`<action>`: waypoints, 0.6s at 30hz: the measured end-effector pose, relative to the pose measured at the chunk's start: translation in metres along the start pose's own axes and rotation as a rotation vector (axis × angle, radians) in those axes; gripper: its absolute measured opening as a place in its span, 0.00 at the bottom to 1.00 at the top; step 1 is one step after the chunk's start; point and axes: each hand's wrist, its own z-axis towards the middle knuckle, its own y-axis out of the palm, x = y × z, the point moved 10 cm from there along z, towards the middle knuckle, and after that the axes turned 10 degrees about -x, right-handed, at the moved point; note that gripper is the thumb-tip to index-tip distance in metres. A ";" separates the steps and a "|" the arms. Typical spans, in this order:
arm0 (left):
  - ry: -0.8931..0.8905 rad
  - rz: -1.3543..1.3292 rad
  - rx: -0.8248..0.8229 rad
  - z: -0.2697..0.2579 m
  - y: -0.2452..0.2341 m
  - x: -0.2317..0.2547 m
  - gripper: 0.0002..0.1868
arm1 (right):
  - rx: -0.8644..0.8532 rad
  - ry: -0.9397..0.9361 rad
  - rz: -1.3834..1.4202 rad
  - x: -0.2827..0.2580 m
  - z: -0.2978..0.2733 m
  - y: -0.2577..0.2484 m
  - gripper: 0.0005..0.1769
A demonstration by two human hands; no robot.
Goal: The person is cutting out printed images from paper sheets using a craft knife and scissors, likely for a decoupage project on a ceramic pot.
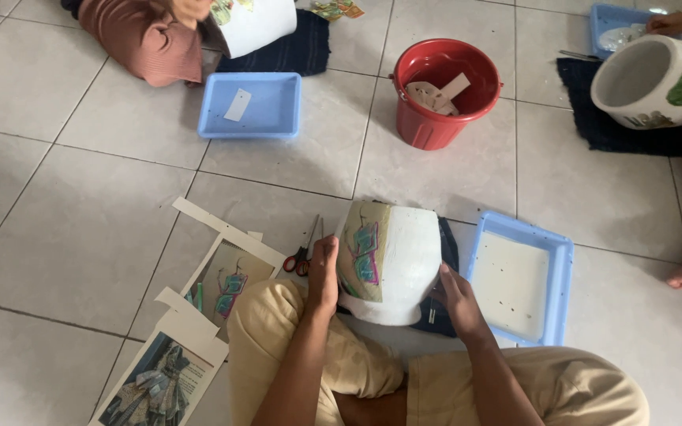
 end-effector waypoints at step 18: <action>-0.015 -0.209 0.349 0.025 -0.018 -0.026 0.33 | 0.347 -0.190 -0.792 -0.022 -0.023 -0.016 0.33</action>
